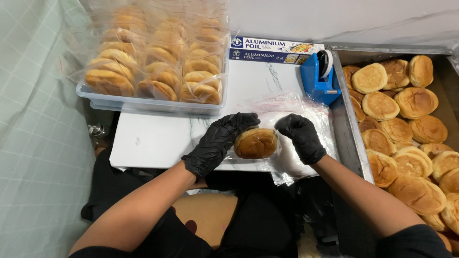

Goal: The person packages individual bread buns into plastic bags and seals them using a blue tape dispenser.

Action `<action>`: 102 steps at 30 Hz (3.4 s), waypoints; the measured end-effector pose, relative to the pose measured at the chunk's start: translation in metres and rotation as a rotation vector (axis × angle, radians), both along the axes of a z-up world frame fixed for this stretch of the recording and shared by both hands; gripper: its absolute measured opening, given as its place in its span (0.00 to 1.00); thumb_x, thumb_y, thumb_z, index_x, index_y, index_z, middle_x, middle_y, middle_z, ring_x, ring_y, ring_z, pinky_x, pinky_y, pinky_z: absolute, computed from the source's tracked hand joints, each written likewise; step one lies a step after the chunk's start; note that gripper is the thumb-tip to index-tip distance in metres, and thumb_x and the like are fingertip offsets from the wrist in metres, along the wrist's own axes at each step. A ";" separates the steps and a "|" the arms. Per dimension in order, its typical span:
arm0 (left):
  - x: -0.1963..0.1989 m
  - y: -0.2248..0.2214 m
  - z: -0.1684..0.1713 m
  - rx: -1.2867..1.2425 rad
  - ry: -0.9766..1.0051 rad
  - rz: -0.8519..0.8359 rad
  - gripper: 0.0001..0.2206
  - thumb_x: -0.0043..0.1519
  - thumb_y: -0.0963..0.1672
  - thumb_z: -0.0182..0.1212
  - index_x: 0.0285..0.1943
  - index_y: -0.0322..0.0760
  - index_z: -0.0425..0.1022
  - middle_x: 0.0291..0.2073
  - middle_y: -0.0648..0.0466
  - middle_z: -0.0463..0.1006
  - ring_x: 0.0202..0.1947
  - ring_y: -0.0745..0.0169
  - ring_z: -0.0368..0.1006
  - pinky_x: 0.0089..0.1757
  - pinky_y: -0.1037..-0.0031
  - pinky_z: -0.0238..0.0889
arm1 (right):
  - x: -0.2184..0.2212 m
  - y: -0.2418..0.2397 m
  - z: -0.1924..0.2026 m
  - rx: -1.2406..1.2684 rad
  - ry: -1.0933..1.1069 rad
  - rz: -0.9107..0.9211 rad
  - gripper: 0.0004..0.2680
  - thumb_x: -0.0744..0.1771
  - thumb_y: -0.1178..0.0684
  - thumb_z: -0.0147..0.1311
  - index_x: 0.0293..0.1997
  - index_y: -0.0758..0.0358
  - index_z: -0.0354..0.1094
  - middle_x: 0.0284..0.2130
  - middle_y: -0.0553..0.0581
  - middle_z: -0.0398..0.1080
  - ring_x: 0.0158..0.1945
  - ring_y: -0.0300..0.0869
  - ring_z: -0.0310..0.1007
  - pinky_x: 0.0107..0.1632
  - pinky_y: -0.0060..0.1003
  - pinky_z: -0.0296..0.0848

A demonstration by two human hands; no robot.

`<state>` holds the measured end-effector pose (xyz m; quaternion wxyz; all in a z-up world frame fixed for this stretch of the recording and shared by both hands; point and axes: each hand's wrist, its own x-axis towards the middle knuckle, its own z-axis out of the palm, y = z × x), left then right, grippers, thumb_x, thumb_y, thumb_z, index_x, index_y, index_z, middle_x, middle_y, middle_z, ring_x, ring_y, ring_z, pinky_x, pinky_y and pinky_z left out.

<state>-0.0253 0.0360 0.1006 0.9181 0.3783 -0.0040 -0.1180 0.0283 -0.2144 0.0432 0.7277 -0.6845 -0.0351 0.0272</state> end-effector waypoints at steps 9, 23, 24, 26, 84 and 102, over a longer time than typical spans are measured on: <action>0.006 0.001 -0.012 -0.032 -0.041 -0.004 0.12 0.66 0.40 0.58 0.56 0.26 0.77 0.50 0.37 0.80 0.53 0.45 0.77 0.53 0.61 0.72 | -0.006 0.008 0.023 -0.037 0.007 -0.041 0.07 0.68 0.54 0.59 0.46 0.66 0.76 0.38 0.60 0.77 0.44 0.38 0.75 0.58 0.38 0.75; -0.003 0.004 0.011 0.050 0.025 0.025 0.11 0.64 0.41 0.60 0.52 0.27 0.79 0.46 0.39 0.82 0.49 0.50 0.79 0.52 0.64 0.72 | -0.009 0.015 0.021 0.041 -0.003 0.041 0.09 0.64 0.62 0.60 0.47 0.68 0.75 0.37 0.60 0.78 0.45 0.42 0.78 0.53 0.36 0.77; -0.005 0.004 0.014 0.045 0.039 0.036 0.11 0.64 0.41 0.61 0.51 0.26 0.80 0.45 0.39 0.82 0.49 0.50 0.79 0.52 0.64 0.73 | -0.009 0.015 0.021 0.040 -0.001 0.038 0.09 0.63 0.63 0.60 0.47 0.68 0.75 0.37 0.60 0.78 0.45 0.41 0.78 0.52 0.36 0.77; 0.000 0.006 0.008 0.070 0.044 0.022 0.11 0.64 0.42 0.61 0.52 0.27 0.80 0.45 0.39 0.82 0.49 0.50 0.79 0.52 0.64 0.73 | -0.009 0.015 0.022 0.015 -0.006 0.037 0.08 0.63 0.63 0.61 0.46 0.68 0.75 0.37 0.59 0.78 0.45 0.41 0.78 0.51 0.34 0.76; -0.036 0.025 -0.047 0.404 0.007 -0.076 0.20 0.52 0.40 0.78 0.52 0.32 0.79 0.40 0.49 0.84 0.38 0.69 0.78 0.42 0.77 0.74 | -0.048 0.051 0.023 -0.031 0.295 0.139 0.17 0.56 0.69 0.70 0.47 0.71 0.75 0.35 0.68 0.80 0.37 0.55 0.82 0.37 0.46 0.81; 0.028 0.324 0.027 1.177 -0.143 0.489 0.17 0.54 0.46 0.75 0.50 0.43 0.79 0.39 0.58 0.79 0.42 0.66 0.73 0.49 0.73 0.64 | -0.025 0.021 0.021 -0.110 0.147 0.516 0.14 0.67 0.56 0.54 0.58 0.72 0.72 0.44 0.68 0.81 0.46 0.49 0.81 0.55 0.47 0.76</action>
